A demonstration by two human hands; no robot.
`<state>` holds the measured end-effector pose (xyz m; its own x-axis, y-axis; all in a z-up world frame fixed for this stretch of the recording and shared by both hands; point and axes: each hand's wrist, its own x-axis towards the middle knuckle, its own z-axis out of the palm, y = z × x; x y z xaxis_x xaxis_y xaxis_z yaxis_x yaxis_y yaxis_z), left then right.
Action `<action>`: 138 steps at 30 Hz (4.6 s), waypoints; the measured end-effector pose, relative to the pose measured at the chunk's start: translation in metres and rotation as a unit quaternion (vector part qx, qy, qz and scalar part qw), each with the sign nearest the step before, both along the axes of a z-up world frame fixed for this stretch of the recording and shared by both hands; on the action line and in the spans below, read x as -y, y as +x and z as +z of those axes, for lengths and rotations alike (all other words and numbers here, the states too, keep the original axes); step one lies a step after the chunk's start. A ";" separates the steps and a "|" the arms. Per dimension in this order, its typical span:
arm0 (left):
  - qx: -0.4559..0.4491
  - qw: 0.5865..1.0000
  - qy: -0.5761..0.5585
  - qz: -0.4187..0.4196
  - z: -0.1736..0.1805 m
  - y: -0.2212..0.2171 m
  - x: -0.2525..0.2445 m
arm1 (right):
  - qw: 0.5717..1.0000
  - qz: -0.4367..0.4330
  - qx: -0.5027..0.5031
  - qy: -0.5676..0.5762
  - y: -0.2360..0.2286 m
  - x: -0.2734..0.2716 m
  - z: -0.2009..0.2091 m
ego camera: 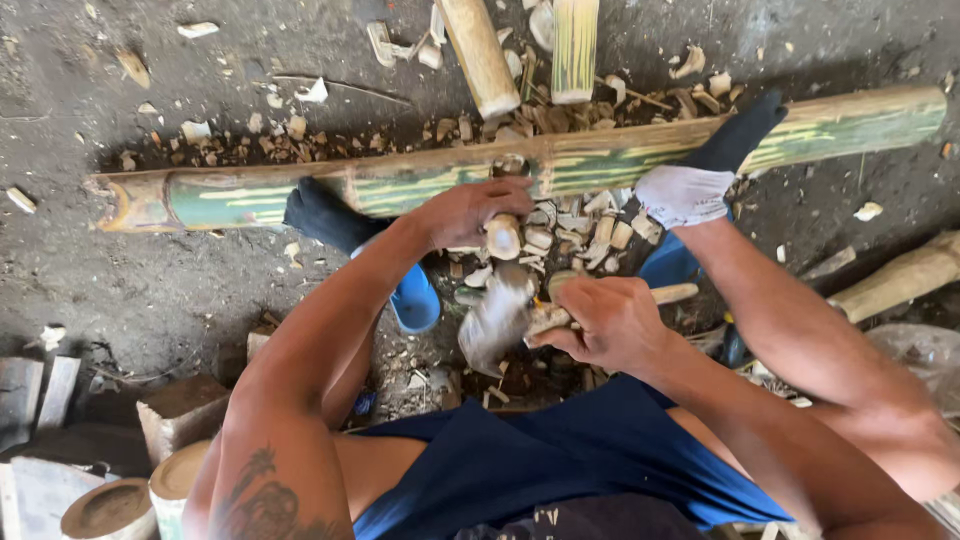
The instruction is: The person sits on the ground and uses a hammer and chisel to carve a hole into a bamboo pole. They repeatedly strike the chisel to remove material and occasionally inspect the hole's progress.
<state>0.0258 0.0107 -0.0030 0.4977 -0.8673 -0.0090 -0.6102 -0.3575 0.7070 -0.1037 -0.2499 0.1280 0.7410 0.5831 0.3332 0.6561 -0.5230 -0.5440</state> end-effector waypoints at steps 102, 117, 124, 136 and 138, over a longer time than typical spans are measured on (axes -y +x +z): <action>0.078 0.987 -0.131 0.058 -0.030 -0.013 0.070 | 0.971 -0.163 -0.177 -0.007 -0.010 0.048 -0.045; -0.010 0.966 -0.206 0.158 -0.032 0.005 0.059 | 0.968 -0.076 -0.207 -0.122 0.020 0.058 -0.103; -0.116 0.987 0.028 0.107 -0.027 0.015 0.095 | 0.940 -0.233 -0.237 0.079 0.024 0.035 -0.099; 0.129 0.978 -0.160 0.031 0.000 -0.034 0.076 | 0.954 -0.203 -0.210 0.061 -0.024 0.061 -0.041; 0.178 0.976 -0.123 0.028 -0.003 -0.037 0.056 | 0.957 -0.183 -0.220 0.054 -0.025 0.054 -0.047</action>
<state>-0.0113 -0.0454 -0.0056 0.4790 -0.7924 0.3776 -0.8166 -0.2445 0.5228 -0.1290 -0.3041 0.0809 0.9714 0.2369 -0.0151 0.1340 -0.5996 -0.7890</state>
